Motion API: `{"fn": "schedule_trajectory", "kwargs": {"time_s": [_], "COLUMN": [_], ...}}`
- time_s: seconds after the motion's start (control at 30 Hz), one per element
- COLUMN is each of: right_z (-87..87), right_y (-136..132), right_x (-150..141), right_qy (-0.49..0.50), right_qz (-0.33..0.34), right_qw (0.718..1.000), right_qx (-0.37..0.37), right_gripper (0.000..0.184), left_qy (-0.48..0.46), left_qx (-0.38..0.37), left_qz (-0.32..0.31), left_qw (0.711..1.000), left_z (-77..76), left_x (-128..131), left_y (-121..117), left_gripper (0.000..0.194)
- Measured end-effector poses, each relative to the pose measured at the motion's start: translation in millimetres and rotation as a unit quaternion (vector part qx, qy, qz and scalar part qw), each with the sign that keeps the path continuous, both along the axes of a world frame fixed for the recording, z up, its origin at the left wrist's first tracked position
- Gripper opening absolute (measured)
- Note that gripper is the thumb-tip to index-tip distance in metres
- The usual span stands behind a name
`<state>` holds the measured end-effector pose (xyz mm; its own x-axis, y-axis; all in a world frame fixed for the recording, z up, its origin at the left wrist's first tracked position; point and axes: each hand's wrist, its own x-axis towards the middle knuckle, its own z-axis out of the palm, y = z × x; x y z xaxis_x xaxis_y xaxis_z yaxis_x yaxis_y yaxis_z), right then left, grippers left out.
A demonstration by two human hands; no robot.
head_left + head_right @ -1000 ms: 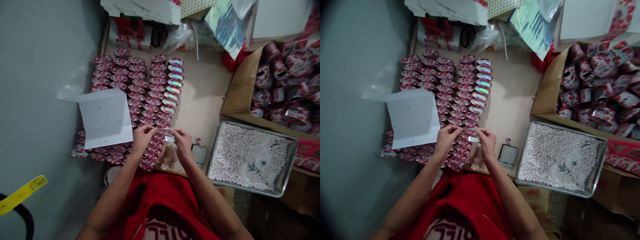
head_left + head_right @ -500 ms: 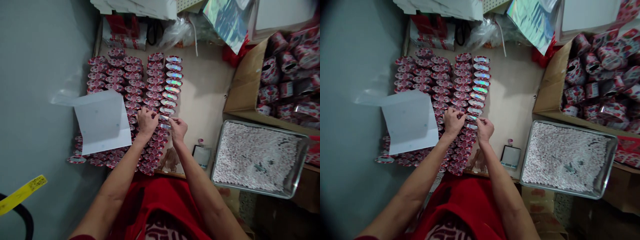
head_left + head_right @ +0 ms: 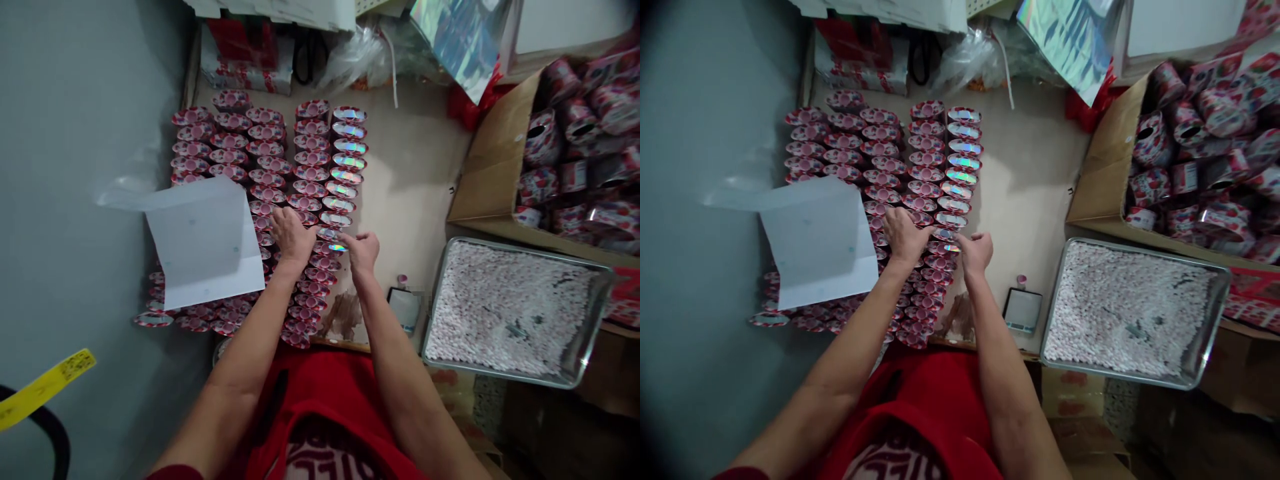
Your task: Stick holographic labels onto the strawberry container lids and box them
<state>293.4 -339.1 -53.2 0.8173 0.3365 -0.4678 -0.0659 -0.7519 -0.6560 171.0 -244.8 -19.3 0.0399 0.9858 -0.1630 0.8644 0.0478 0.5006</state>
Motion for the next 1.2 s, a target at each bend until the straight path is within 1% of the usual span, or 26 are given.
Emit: {"fn": "schedule_trajectory", "kwargs": {"time_s": [0.07,0.13,0.17,0.2,0.23,0.27,0.33,0.37,0.4,0.43,0.47,0.53,0.57,0.6,0.63,0.67,0.73,0.8,0.83,0.87,0.93,1.0,1.1,1.2], "right_z": [3.5,13.2,19.7,26.4,32.7,38.0,44.5,45.8,46.0,45.9,45.8,47.4,49.4,51.9,54.5,56.7,58.4,55.5,52.7,49.6,44.1,41.8,44.1,47.6], "right_y": [2,2,2,1,-1,-2,-5,-6,-7,-7,-9,-12,-15,-19,-22,-26,-33,-36,-35,-34,-28,-22,-13,-9], "right_x": [3,3,2,0,-3,-7,-16,-21,-26,-30,-33,-36,-36,-35,-33,-30,-25,-21,-19,-17,-14,-10,-8,-8], "right_qy": [0.032,0.042,0.037,0.030,0.025,0.021,0.019,0.022,0.026,0.034,0.044,0.073,0.098,0.132,0.174,0.219,0.285,0.293,0.276,0.247,0.173,0.095,0.015,-0.022], "right_qz": [-0.006,0.003,0.010,0.016,0.023,0.031,0.047,0.053,0.055,0.056,0.055,0.056,0.060,0.064,0.070,0.075,0.078,0.068,0.062,0.060,0.078,0.120,0.166,0.186], "right_qw": [0.999,0.998,0.997,0.996,0.996,0.995,0.994,0.993,0.993,0.992,0.991,0.988,0.985,0.979,0.971,0.961,0.943,0.943,0.949,0.957,0.976,0.987,0.985,0.977], "right_qx": [0.028,0.056,0.068,0.079,0.086,0.091,0.097,0.099,0.102,0.106,0.111,0.124,0.132,0.141,0.148,0.152,0.151,0.145,0.143,0.138,0.108,0.045,-0.053,-0.106], "right_gripper": [0.045,0.045,0.046,0.047,0.048,0.048,0.047,0.046,0.046,0.046,0.047,0.049,0.049,0.050,0.052,0.054,0.061,0.063,0.061,0.059,0.053,0.045,0.040,0.040], "left_qy": [-0.022,-0.088,-0.141,-0.201,-0.263,-0.318,-0.399,-0.423,-0.440,-0.452,-0.461,-0.467,-0.466,-0.459,-0.446,-0.425,-0.364,-0.275,-0.223,-0.168,-0.074,-0.018,0.012,0.017], "left_qx": [0.007,-0.010,-0.040,-0.088,-0.153,-0.230,-0.365,-0.410,-0.437,-0.448,-0.446,-0.431,-0.420,-0.404,-0.384,-0.358,-0.289,-0.205,-0.160,-0.117,-0.053,-0.025,-0.016,-0.010], "left_qz": [0.002,-0.009,-0.008,0.003,0.027,0.062,0.134,0.162,0.179,0.189,0.194,0.201,0.202,0.196,0.183,0.162,0.104,0.042,0.019,0.000,-0.025,-0.043,-0.055,-0.057], "left_qw": [1.000,0.996,0.989,0.976,0.952,0.918,0.830,0.792,0.764,0.748,0.742,0.745,0.753,0.766,0.788,0.815,0.879,0.938,0.961,0.979,0.996,0.999,0.998,0.998], "left_z": [2.1,7.8,11.7,15.9,20.3,24.5,32.0,34.8,36.7,37.6,37.5,34.6,32.0,29.1,26.2,23.5,19.4,17.2,16.6,16.2,15.2,13.4,9.3,4.7], "left_x": [-3,-12,-18,-25,-32,-38,-47,-49,-51,-51,-51,-51,-53,-54,-57,-59,-60,-57,-54,-49,-41,-34,-30,-31], "left_y": [2,-5,-11,-19,-28,-37,-54,-59,-64,-67,-69,-72,-73,-74,-74,-74,-70,-65,-62,-59,-56,-55,-58,-61], "left_gripper": [0.045,0.039,0.036,0.035,0.037,0.044,0.057,0.060,0.061,0.059,0.056,0.049,0.046,0.043,0.040,0.037,0.031,0.024,0.020,0.017,0.012,0.010,0.010,0.011]}}
